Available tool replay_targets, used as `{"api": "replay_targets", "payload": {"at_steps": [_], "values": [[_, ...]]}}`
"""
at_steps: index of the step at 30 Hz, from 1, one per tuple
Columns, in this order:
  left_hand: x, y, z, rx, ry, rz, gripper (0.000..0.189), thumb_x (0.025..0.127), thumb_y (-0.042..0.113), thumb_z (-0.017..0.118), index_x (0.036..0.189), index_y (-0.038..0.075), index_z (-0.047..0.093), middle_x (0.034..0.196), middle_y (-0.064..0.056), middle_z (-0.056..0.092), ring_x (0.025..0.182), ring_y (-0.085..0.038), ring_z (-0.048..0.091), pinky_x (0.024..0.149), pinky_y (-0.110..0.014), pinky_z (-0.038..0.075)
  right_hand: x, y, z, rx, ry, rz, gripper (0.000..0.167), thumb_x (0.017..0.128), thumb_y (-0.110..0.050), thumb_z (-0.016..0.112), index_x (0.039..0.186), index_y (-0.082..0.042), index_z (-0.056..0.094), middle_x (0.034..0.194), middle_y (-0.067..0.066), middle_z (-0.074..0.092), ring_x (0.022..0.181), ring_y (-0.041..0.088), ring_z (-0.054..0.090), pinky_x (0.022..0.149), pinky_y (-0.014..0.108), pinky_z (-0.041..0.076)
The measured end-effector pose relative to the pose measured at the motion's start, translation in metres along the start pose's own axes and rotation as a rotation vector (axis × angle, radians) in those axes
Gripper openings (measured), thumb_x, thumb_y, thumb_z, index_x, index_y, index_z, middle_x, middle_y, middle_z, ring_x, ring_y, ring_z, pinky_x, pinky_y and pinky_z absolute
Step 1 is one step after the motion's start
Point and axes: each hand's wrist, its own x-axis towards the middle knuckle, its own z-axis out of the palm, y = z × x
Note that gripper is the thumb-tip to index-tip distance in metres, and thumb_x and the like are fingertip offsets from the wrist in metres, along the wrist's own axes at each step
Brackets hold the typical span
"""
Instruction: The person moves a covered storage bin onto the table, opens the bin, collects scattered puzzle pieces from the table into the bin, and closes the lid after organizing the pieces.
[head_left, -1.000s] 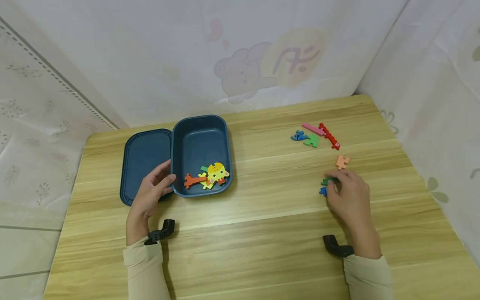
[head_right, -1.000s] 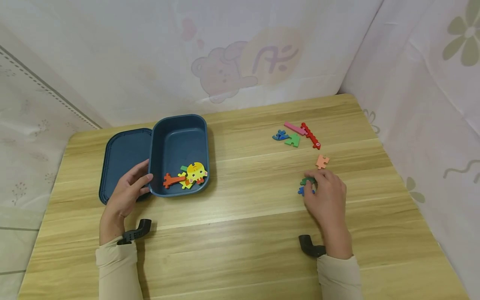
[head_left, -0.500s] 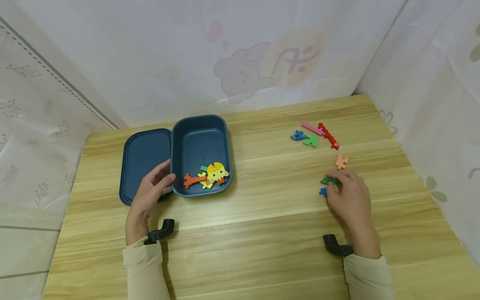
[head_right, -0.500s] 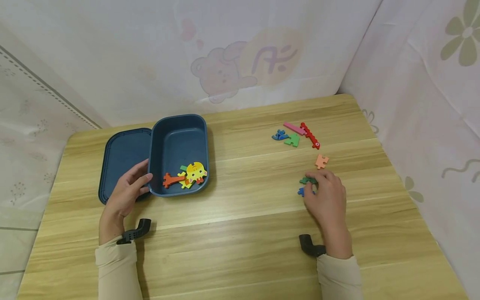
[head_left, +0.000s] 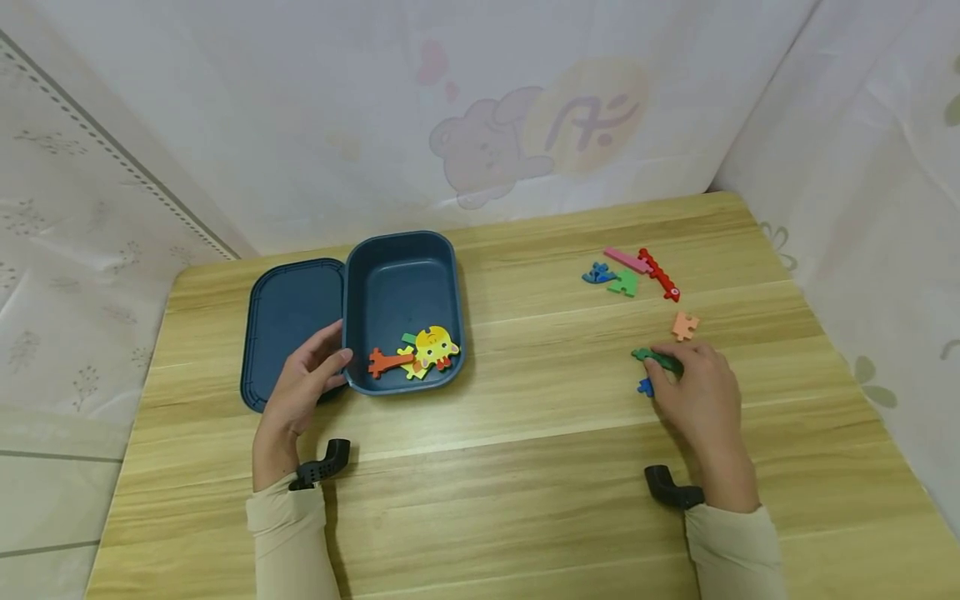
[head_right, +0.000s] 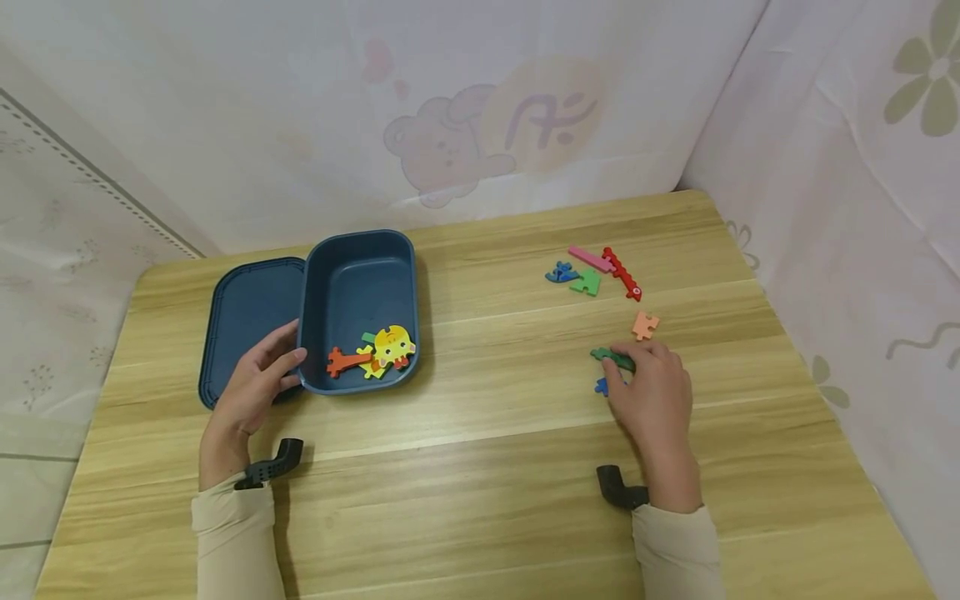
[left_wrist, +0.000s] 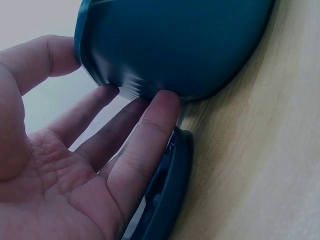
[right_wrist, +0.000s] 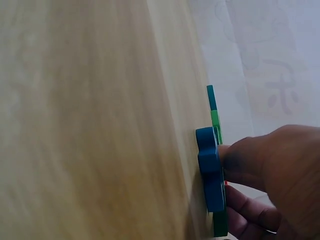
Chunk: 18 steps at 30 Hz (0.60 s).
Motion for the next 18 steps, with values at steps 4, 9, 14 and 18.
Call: {"api": "replay_targets", "payload": {"at_steps": [4, 9, 14, 18], "values": [[-0.0005, 0.0008, 0.0010, 0.002, 0.001, -0.007, 0.065, 0.110, 0.031, 0.057, 0.168, 0.016, 0.032, 0.165, -0.016, 0.043, 0.121, 0.000, 0.057, 0.091, -0.015, 0.056, -0.0002, 0.0005, -0.0006, 0.008, -0.023, -0.012, 0.033, 0.104, -0.023, 0.069, 0.127, -0.001, 0.073, 0.125, 0.032, 0.064, 0.113, 0.052, 0.057, 0.094, 0.067, 0.044], [0.0000, 0.0005, 0.0008, 0.001, -0.002, -0.011, 0.065, 0.110, 0.032, 0.058, 0.168, 0.016, 0.032, 0.165, -0.016, 0.043, 0.121, 0.001, 0.057, 0.092, -0.015, 0.056, 0.0003, -0.0005, -0.0008, 0.006, -0.040, -0.002, 0.034, 0.104, -0.023, 0.069, 0.128, 0.000, 0.072, 0.126, 0.031, 0.064, 0.114, 0.051, 0.058, 0.095, 0.067, 0.044], [-0.0002, -0.0002, 0.0007, 0.005, -0.002, -0.008, 0.065, 0.110, 0.032, 0.057, 0.168, 0.016, 0.032, 0.165, -0.016, 0.043, 0.122, -0.001, 0.057, 0.092, -0.015, 0.055, 0.0020, -0.0016, -0.0011, 0.001, -0.044, 0.005, 0.033, 0.103, -0.023, 0.070, 0.127, 0.000, 0.073, 0.124, 0.031, 0.066, 0.113, 0.050, 0.059, 0.094, 0.066, 0.045], [-0.0005, -0.0008, 0.0004, 0.007, 0.000, -0.010, 0.065, 0.110, 0.031, 0.057, 0.168, 0.016, 0.031, 0.166, -0.016, 0.042, 0.122, 0.001, 0.056, 0.092, -0.014, 0.054, 0.0028, -0.0019, -0.0014, 0.012, -0.024, -0.004, 0.031, 0.103, -0.022, 0.070, 0.124, 0.001, 0.074, 0.123, 0.031, 0.067, 0.112, 0.050, 0.060, 0.092, 0.066, 0.047]]}}
